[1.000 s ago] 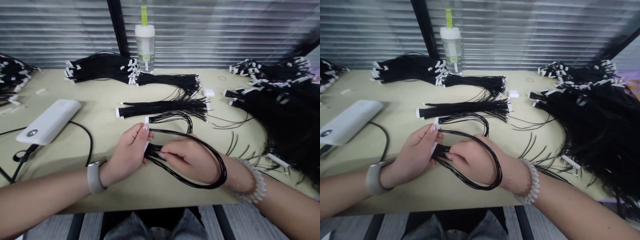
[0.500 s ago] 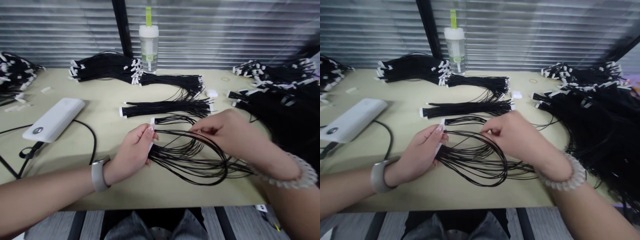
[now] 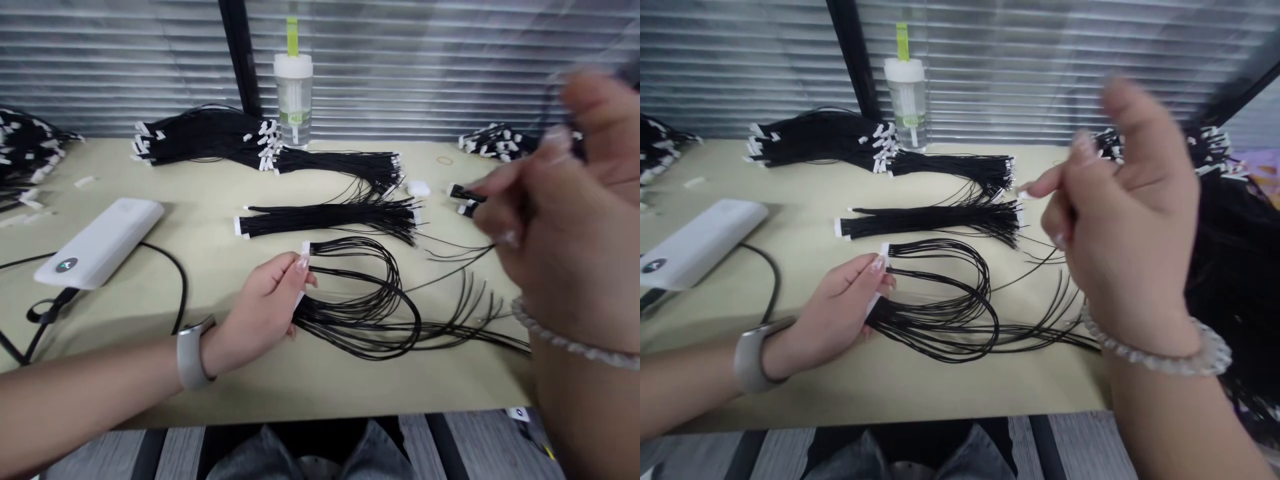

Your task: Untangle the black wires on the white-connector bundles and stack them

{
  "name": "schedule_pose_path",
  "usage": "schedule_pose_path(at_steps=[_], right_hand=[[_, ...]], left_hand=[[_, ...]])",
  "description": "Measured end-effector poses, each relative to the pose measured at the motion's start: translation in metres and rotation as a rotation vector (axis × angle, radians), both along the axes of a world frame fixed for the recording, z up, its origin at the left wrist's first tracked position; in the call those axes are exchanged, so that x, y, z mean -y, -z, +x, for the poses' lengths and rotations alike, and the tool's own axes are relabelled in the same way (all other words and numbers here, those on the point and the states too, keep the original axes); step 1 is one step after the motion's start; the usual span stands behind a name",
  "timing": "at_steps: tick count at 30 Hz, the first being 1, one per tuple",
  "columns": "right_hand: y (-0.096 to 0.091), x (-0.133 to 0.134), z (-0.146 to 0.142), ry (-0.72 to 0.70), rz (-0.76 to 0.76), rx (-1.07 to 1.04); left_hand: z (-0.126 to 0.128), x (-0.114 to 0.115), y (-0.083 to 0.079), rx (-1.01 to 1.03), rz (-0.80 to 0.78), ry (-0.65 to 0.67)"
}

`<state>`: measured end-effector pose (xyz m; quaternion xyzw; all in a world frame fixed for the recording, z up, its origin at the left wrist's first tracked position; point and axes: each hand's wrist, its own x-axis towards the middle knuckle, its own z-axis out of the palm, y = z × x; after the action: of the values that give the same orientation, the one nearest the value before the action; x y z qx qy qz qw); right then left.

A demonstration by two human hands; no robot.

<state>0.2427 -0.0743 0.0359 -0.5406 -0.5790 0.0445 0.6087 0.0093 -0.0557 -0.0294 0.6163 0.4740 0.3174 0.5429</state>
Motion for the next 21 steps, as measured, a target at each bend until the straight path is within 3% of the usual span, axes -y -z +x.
schedule_pose_path(at_steps=[3, 5, 9, 21], right_hand=[[0.009, 0.008, -0.021, -0.117, -0.133, 0.113], [0.015, 0.011, -0.034, -0.196, -0.239, 0.310], [0.023, 0.010, -0.047, -0.261, -0.276, 0.546], [0.038, 0.003, -0.057, -0.234, -0.239, 0.603]], left_hand=[[0.000, 0.000, -0.001, -0.011, -0.009, 0.004], [0.001, 0.001, -0.001, -0.013, -0.003, 0.001], [0.001, 0.001, -0.001, -0.009, 0.012, 0.014], [0.000, 0.002, -0.002, 0.021, 0.037, 0.075]])
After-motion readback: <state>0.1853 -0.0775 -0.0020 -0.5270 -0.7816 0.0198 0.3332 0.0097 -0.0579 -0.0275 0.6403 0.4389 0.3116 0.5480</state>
